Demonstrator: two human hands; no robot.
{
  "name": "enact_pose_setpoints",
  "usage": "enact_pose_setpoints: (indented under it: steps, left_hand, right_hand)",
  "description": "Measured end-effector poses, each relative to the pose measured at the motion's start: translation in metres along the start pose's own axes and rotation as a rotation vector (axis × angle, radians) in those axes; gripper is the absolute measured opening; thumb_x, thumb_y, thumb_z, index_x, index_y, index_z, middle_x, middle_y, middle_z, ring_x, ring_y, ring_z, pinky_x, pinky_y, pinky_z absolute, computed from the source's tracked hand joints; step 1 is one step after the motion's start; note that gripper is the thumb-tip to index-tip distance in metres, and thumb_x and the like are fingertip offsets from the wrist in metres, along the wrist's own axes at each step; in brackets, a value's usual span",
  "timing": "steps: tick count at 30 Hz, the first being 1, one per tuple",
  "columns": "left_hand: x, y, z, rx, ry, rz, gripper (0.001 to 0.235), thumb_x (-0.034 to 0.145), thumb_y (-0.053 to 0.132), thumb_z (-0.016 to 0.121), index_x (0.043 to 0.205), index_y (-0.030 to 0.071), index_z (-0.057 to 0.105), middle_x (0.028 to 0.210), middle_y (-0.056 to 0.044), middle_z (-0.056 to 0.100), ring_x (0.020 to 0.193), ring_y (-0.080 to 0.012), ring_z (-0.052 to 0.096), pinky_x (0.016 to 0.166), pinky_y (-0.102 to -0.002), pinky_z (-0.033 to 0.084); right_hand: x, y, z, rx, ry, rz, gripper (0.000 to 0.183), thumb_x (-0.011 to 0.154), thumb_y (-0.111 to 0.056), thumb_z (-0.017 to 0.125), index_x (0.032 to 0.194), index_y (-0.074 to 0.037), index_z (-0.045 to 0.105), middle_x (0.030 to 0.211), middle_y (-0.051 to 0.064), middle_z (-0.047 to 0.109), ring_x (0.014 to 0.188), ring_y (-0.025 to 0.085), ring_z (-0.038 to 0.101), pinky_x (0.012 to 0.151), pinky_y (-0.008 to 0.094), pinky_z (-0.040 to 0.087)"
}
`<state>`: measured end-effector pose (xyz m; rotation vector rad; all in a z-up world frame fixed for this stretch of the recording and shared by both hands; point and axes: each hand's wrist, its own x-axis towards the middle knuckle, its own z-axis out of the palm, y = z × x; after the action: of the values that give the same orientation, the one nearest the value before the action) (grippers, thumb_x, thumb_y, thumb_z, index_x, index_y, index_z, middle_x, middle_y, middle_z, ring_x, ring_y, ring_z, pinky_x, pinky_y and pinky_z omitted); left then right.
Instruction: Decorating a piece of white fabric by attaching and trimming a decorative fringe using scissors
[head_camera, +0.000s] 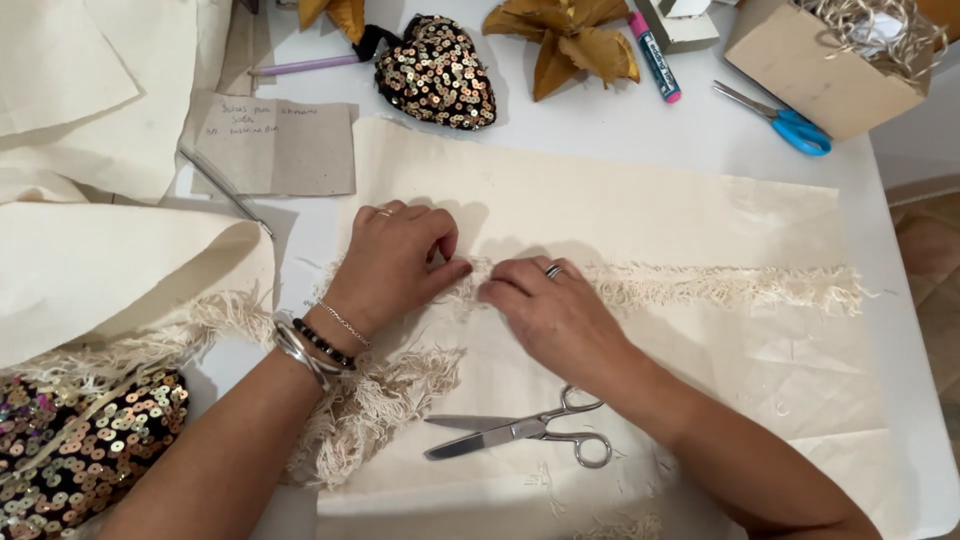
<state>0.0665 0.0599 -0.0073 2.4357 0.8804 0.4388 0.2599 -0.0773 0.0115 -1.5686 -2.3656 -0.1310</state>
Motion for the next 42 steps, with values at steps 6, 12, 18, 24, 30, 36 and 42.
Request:
enact_pose_setpoints:
  steps: [6, 12, 18, 24, 30, 36, 42]
  left_hand:
    - [0.001, -0.002, 0.0, -0.035, 0.007, -0.004, 0.026, 0.083, 0.044, 0.077, 0.085, 0.025, 0.06, 0.075, 0.002, 0.061, 0.089, -0.0258, 0.064, 0.091, -0.043, 0.04]
    - [0.003, -0.002, 0.002, -0.047, 0.002, -0.034, 0.025, 0.083, 0.043, 0.078, 0.085, 0.025, 0.06, 0.074, 0.003, 0.061, 0.088, -0.0248, 0.064, 0.09, -0.043, 0.04]
    - [0.002, 0.0, -0.002, -0.068, -0.017, -0.038, 0.023, 0.082, 0.04, 0.077, 0.084, 0.025, 0.06, 0.074, 0.003, 0.061, 0.088, -0.0253, 0.064, 0.09, -0.043, 0.039]
    - [0.003, 0.0, -0.002, -0.062, -0.009, -0.035, 0.023, 0.082, 0.04, 0.077, 0.083, 0.024, 0.061, 0.073, 0.002, 0.062, 0.088, -0.0257, 0.064, 0.09, -0.043, 0.039]
    - [0.003, -0.003, 0.001, -0.059, -0.001, -0.038, 0.023, 0.081, 0.042, 0.077, 0.082, 0.025, 0.061, 0.071, 0.003, 0.061, 0.087, -0.0245, 0.064, 0.089, -0.042, 0.04]
    - [0.003, -0.003, 0.0, -0.072, 0.032, -0.017, 0.022, 0.081, 0.04, 0.078, 0.083, 0.025, 0.062, 0.071, 0.003, 0.062, 0.087, -0.0245, 0.065, 0.088, -0.041, 0.041]
    - [0.0, 0.011, -0.009, -0.064, 0.003, -0.018, 0.019, 0.087, 0.042, 0.073, 0.087, 0.024, 0.067, 0.074, 0.0, 0.066, 0.087, -0.0277, 0.067, 0.087, -0.043, 0.042]
  right_hand:
    - [-0.003, 0.006, -0.016, 0.014, 0.024, 0.001, 0.016, 0.093, -0.014, 0.063, 0.104, -0.022, 0.071, 0.113, 0.001, 0.064, 0.104, 0.024, 0.065, 0.084, 0.037, 0.048]
    - [0.0, 0.008, 0.0, -0.047, -0.022, -0.009, 0.01, 0.094, -0.018, 0.064, 0.101, -0.022, 0.069, 0.111, 0.0, 0.063, 0.103, 0.024, 0.066, 0.084, 0.038, 0.049]
    - [0.006, 0.011, -0.023, 0.074, -0.051, 0.033, 0.019, 0.086, -0.01, 0.068, 0.102, -0.021, 0.07, 0.112, 0.001, 0.063, 0.102, 0.026, 0.066, 0.083, 0.04, 0.048]
    - [-0.005, 0.014, -0.006, 0.005, -0.018, -0.009, 0.009, 0.093, -0.018, 0.066, 0.09, -0.024, 0.071, 0.109, -0.003, 0.064, 0.1, 0.022, 0.065, 0.085, 0.036, 0.046]
    - [0.011, -0.003, -0.027, 0.071, -0.023, 0.011, 0.02, 0.092, -0.008, 0.063, 0.106, -0.02, 0.071, 0.114, 0.004, 0.064, 0.105, 0.026, 0.066, 0.085, 0.039, 0.048]
    - [0.001, 0.024, -0.016, 0.235, -0.067, 0.055, 0.014, 0.086, -0.01, 0.065, 0.082, -0.024, 0.067, 0.104, -0.003, 0.066, 0.097, 0.025, 0.068, 0.079, 0.039, 0.051]
    - [0.009, 0.02, -0.027, 0.508, -0.01, 0.292, 0.022, 0.089, -0.003, 0.061, 0.102, -0.018, 0.069, 0.101, 0.006, 0.068, 0.091, 0.03, 0.07, 0.079, 0.039, 0.056]
